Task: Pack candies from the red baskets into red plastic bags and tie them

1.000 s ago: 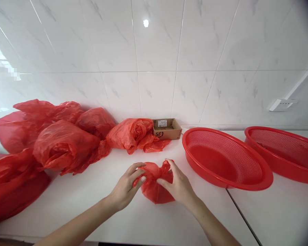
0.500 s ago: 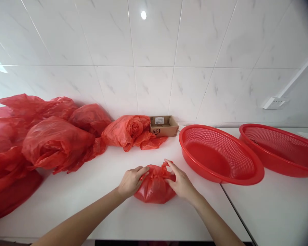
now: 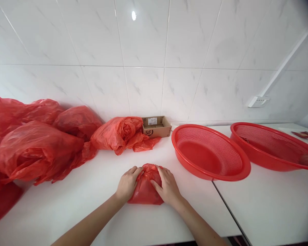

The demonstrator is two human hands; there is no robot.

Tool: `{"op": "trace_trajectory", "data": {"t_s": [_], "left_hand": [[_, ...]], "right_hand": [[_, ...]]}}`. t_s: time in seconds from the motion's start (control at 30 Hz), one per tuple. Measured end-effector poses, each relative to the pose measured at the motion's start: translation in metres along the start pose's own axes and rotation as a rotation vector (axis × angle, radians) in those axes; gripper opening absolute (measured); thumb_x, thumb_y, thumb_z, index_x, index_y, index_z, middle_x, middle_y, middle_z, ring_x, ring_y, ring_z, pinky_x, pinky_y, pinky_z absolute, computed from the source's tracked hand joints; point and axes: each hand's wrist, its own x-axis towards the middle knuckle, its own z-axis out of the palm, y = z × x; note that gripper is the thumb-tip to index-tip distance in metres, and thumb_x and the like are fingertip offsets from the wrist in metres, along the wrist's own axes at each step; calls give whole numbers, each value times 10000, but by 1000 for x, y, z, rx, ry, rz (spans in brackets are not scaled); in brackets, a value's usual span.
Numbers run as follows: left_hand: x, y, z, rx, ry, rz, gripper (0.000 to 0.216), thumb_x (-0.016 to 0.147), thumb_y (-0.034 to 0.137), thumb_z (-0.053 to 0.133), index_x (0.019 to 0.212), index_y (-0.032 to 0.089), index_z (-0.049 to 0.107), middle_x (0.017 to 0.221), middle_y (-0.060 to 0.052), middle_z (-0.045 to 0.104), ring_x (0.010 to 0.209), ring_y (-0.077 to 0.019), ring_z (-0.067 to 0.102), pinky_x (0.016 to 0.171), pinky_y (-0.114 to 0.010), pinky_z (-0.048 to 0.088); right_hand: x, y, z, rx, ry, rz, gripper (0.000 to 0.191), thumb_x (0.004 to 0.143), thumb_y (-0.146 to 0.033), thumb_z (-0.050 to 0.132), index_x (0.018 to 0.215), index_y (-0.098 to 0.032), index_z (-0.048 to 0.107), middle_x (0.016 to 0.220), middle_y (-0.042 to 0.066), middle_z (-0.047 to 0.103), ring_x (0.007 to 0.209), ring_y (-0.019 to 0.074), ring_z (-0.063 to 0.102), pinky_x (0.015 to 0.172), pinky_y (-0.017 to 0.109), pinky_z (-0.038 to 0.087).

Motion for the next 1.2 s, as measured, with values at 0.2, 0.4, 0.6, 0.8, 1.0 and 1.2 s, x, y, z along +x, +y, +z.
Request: {"op": "trace_trajectory", "data": {"t_s": [0.2,0.4,0.6,0.8,1.0,1.2], "left_hand": [[-5,7,-11,-180,-33,-39,324,869,181,408,1087,299,616,1059,-9,663,870,-199,639,780,-325,476],[-11,18,-29,-482,-8,-172,309,942,420,391,1028,253,636,1025,-28,706,911,-209,653,838,-337,502],[-20,1,-38,-762,160,-369,448,869,590,442,799,193,637,916,-56,703,932,-227,661,899,-356,522],[-51,-19,-36,-801,301,-466,508,795,652,489,588,193,556,743,-69,671,858,-249,667,870,-395,548],[-37,8,-54,-494,295,-296,436,871,543,472,1156,238,601,1143,-87,639,1073,-256,602,965,-452,466],[-12,45,-44,-143,-36,3,359,652,282,753,1005,335,717,1084,-25,694,1016,-277,609,874,-393,485]], "right_hand": [[0,-5,-6,131,-1,66,346,885,-314,538,1220,-240,587,1155,94,665,1046,286,607,928,463,482],[2,-4,-32,477,-35,160,392,805,-350,663,1180,-246,615,1137,42,679,1029,218,634,935,358,491],[2,23,-50,571,73,296,366,890,-492,506,916,-169,677,933,84,707,905,228,658,843,330,494],[-6,43,-42,489,69,343,352,867,-494,527,735,-191,647,753,60,693,770,235,652,773,347,491],[6,4,-57,528,84,225,310,896,-473,514,914,-195,651,885,61,688,868,214,654,811,331,513],[24,-57,-71,636,84,13,273,909,-395,547,1096,-225,652,1056,67,683,947,194,661,858,330,544]]}}
